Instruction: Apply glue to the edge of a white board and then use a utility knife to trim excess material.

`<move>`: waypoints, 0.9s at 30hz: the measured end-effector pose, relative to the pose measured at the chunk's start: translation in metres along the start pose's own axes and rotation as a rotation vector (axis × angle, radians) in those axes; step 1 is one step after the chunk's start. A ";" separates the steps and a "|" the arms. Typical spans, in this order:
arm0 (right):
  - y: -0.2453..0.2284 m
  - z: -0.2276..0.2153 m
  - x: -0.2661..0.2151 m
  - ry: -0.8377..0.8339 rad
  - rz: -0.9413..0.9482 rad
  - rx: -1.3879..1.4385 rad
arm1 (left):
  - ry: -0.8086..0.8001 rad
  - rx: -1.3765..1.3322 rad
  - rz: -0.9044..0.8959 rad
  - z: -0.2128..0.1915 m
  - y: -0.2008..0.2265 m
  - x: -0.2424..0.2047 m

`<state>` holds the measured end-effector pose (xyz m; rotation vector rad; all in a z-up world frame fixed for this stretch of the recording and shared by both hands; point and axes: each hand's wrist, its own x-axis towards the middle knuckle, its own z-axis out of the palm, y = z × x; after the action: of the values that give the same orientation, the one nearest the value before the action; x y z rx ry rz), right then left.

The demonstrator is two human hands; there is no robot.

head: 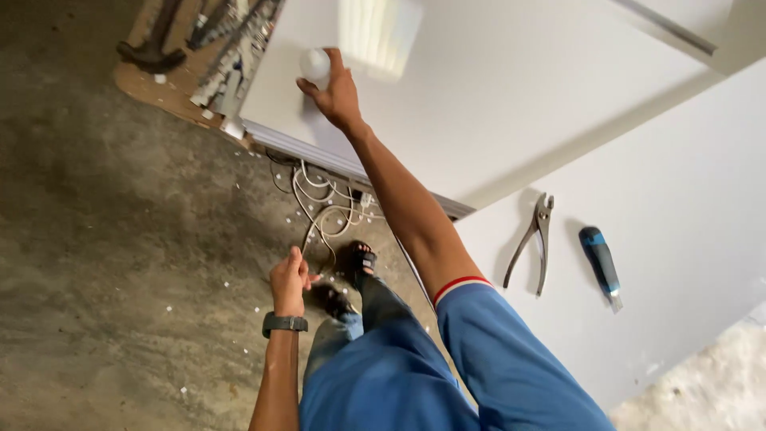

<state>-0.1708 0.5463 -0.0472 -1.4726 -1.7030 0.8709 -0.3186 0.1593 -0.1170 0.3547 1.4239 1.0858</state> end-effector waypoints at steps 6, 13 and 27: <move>-0.058 -0.129 -0.085 -0.262 -0.085 0.270 | -0.324 0.154 0.050 0.072 0.066 -0.015; -0.047 -0.279 -0.280 -0.384 -0.031 0.159 | -0.420 0.242 -0.226 0.151 0.094 -0.015; 0.019 -0.346 -0.288 -0.354 0.478 0.249 | -0.253 0.423 -0.240 0.202 0.117 -0.007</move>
<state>0.1617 0.2764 0.0921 -1.6468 -1.4212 1.6194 -0.1808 0.2924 0.0158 0.5841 1.4187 0.5200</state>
